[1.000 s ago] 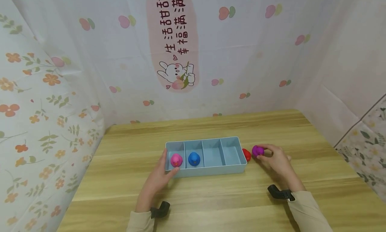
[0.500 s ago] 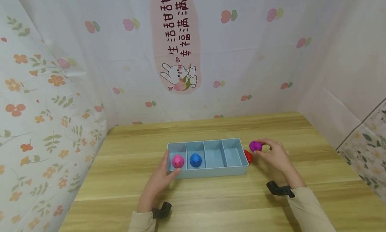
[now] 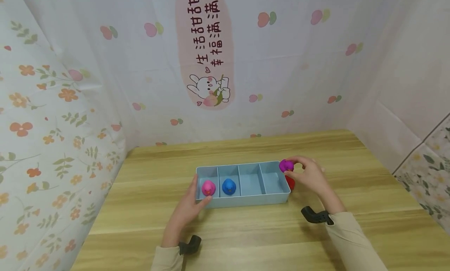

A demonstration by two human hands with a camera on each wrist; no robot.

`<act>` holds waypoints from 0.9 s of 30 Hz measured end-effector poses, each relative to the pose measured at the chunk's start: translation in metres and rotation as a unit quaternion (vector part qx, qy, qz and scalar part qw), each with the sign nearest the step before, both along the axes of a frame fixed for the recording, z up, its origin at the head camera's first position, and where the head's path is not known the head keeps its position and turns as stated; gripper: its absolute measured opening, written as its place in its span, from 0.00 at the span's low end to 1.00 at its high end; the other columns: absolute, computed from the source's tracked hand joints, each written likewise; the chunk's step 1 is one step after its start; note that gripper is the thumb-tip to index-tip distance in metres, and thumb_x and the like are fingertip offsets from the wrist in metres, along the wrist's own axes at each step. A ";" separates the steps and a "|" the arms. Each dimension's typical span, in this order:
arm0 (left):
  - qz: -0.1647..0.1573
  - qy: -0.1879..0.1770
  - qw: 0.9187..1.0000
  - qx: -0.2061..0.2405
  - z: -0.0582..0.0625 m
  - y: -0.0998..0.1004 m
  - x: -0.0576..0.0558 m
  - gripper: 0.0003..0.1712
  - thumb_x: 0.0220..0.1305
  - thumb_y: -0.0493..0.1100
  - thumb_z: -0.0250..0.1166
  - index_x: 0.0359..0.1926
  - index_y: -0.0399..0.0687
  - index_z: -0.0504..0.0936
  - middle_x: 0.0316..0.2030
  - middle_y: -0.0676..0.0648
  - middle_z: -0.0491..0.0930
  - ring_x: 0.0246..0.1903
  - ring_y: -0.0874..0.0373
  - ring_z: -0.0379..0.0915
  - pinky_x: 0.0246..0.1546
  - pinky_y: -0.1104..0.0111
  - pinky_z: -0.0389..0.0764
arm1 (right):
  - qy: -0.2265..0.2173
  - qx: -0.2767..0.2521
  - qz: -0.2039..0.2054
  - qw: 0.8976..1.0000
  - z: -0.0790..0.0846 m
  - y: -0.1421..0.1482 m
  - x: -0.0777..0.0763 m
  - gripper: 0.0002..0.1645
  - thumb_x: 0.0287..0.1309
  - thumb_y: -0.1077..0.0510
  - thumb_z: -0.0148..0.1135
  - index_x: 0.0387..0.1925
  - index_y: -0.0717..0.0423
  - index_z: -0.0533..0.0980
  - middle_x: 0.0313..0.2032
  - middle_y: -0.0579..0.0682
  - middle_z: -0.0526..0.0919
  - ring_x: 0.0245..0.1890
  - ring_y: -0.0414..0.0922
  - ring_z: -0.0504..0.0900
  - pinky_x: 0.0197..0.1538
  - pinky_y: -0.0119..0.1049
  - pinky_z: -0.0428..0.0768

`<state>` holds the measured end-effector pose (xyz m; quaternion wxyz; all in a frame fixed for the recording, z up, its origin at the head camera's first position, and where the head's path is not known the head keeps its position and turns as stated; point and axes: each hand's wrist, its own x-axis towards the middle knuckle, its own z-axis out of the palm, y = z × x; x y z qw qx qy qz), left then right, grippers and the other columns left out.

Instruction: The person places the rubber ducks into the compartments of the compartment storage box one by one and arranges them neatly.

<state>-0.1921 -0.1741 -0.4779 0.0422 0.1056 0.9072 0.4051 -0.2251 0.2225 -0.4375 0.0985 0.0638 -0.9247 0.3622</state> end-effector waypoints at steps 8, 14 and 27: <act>0.006 -0.009 1.000 -0.011 0.000 -0.001 0.001 0.54 0.62 0.60 0.61 0.75 0.42 0.41 0.74 0.36 0.47 0.71 0.37 0.47 0.68 0.44 0.56 | 0.010 -0.011 0.044 0.999 0.000 -0.024 -0.005 0.22 0.47 0.56 0.74 0.45 0.54 0.80 0.43 0.54 0.84 0.48 0.58 0.73 0.46 0.45 0.62; 0.001 0.000 1.000 -0.012 -0.001 0.000 -0.001 0.53 0.63 0.58 0.61 0.75 0.40 0.42 0.73 0.35 0.47 0.71 0.37 0.48 0.68 0.45 0.55 | 0.021 -0.003 0.072 0.997 -0.004 -0.043 -0.007 0.22 0.46 0.56 0.75 0.45 0.55 0.80 0.43 0.54 0.84 0.46 0.57 0.72 0.44 0.45 0.63; 0.004 -0.004 1.000 -0.018 0.001 -0.001 0.000 0.54 0.62 0.61 0.61 0.75 0.43 0.40 0.74 0.37 0.47 0.71 0.38 0.49 0.68 0.45 0.57 | 0.039 0.070 0.100 0.992 0.001 -0.083 -0.008 0.19 0.43 0.52 0.77 0.39 0.46 0.81 0.41 0.46 0.85 0.42 0.47 0.71 0.40 0.46 0.54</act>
